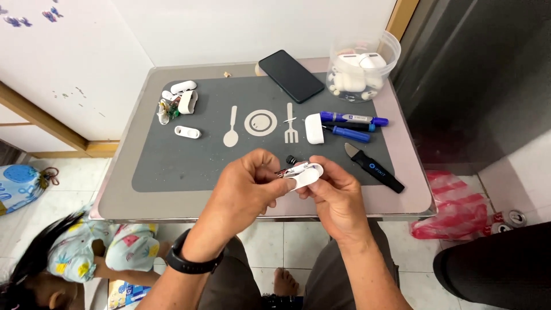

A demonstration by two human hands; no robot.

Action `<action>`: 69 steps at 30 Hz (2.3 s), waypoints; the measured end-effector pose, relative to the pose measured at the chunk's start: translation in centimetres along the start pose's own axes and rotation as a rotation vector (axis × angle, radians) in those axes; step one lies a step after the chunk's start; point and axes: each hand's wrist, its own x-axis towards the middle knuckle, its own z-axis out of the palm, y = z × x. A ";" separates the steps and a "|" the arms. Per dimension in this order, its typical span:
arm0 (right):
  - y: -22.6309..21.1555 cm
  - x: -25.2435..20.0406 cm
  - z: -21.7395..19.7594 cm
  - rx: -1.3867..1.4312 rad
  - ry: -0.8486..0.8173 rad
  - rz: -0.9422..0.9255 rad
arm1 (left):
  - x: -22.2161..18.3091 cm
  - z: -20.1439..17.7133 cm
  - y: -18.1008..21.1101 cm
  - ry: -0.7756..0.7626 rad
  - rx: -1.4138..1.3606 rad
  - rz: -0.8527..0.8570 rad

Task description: Repairing a wireless earbud charging case by assembling internal components and securing them with a screwdriver.

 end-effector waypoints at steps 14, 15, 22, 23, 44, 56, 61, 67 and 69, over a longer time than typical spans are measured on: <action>-0.9 -0.3 0.4 -0.031 -0.029 0.057 | 0.7 -0.9 3.0 -0.127 0.248 -0.040; -1.0 -0.4 0.5 -0.028 -0.026 0.052 | 0.8 -0.8 2.9 -0.125 0.283 -0.030; -0.6 -0.1 0.8 -0.061 0.016 0.024 | 0.7 -0.5 2.3 -0.094 0.323 -0.034; -0.7 -0.1 0.9 -0.067 0.029 0.026 | 0.6 -0.6 2.3 -0.115 0.283 -0.048; 0.2 -0.1 1.5 -0.252 0.110 -0.070 | 1.1 1.4 -2.8 -0.043 -0.101 0.137; -1.3 -1.4 3.3 -0.457 0.102 -0.148 | -0.8 2.0 -4.5 0.021 0.104 0.273; -1.7 -1.5 5.1 -0.550 0.148 -0.159 | -0.5 2.0 -4.8 0.021 -0.072 0.166; -2.1 -1.9 6.1 -0.569 0.244 -0.091 | -0.9 1.4 -4.0 -0.122 -0.353 0.050; -2.3 -2.1 6.3 -0.601 0.260 -0.078 | -1.0 1.5 -4.0 -0.125 -0.322 0.001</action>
